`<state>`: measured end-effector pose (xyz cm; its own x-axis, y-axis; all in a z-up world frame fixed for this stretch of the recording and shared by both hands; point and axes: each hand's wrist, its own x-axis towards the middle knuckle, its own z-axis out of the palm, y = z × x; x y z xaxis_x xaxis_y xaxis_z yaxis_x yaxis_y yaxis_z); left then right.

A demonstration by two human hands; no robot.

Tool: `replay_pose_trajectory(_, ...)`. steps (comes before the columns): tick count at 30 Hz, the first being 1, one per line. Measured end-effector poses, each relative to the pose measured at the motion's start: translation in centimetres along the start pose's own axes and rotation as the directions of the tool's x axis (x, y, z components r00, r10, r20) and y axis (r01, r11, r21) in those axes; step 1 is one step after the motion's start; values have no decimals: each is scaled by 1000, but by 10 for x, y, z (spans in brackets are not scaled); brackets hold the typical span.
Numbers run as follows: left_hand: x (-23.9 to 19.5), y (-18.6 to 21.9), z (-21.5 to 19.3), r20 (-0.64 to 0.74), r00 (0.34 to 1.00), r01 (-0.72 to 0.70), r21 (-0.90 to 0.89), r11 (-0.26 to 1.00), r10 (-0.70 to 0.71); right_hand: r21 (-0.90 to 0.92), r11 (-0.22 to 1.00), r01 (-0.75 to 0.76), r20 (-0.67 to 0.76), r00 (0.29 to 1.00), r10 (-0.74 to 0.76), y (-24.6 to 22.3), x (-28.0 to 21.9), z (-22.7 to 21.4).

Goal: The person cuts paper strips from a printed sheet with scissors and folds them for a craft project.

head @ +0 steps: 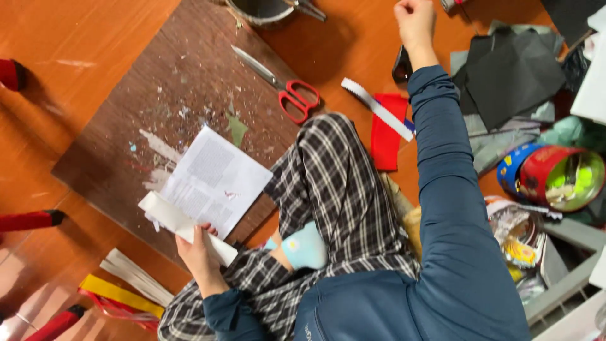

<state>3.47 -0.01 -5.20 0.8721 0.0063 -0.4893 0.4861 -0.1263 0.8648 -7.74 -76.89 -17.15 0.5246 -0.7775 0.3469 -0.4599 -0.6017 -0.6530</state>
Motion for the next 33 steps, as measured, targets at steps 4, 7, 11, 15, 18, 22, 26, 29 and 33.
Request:
replay_pose_trajectory(4,11,-1,5,-47,999,25,37,999,-23,-52,996,74,-69,995,-77,11,34,22)
replay_pose_trajectory(7,16,6,16,-94,994,68,54,996,-63,-236,958,163,-72,980,-185,39,58,59)
replay_pose_trajectory(11,15,16,25,-115,989,95,62,994,-87,-374,927,-27,-31,999,16,5,57,79)
replay_pose_trajectory(15,14,16,24,-109,990,98,54,994,-91,-515,842,162,106,986,-125,-44,45,71)
replay_pose_trajectory(18,12,11,15,-125,990,69,23,997,-66,-362,896,258,9,962,-273,-87,29,57)
replay_pose_trajectory(22,-11,42,24,-122,992,20,13,1000,-18,154,983,98,53,993,-107,-150,-44,39)
replay_pose_trajectory(26,-32,54,22,-89,996,-33,-63,997,27,374,920,-119,430,901,-58,-241,-134,0)
replay_pose_trajectory(29,-38,54,17,-81,996,-35,-76,997,29,363,930,-57,504,851,-145,-314,-183,-16)
replay_pose_trajectory(33,-19,5,5,-90,976,-210,-120,970,200,438,898,27,586,749,-309,-366,-252,22)
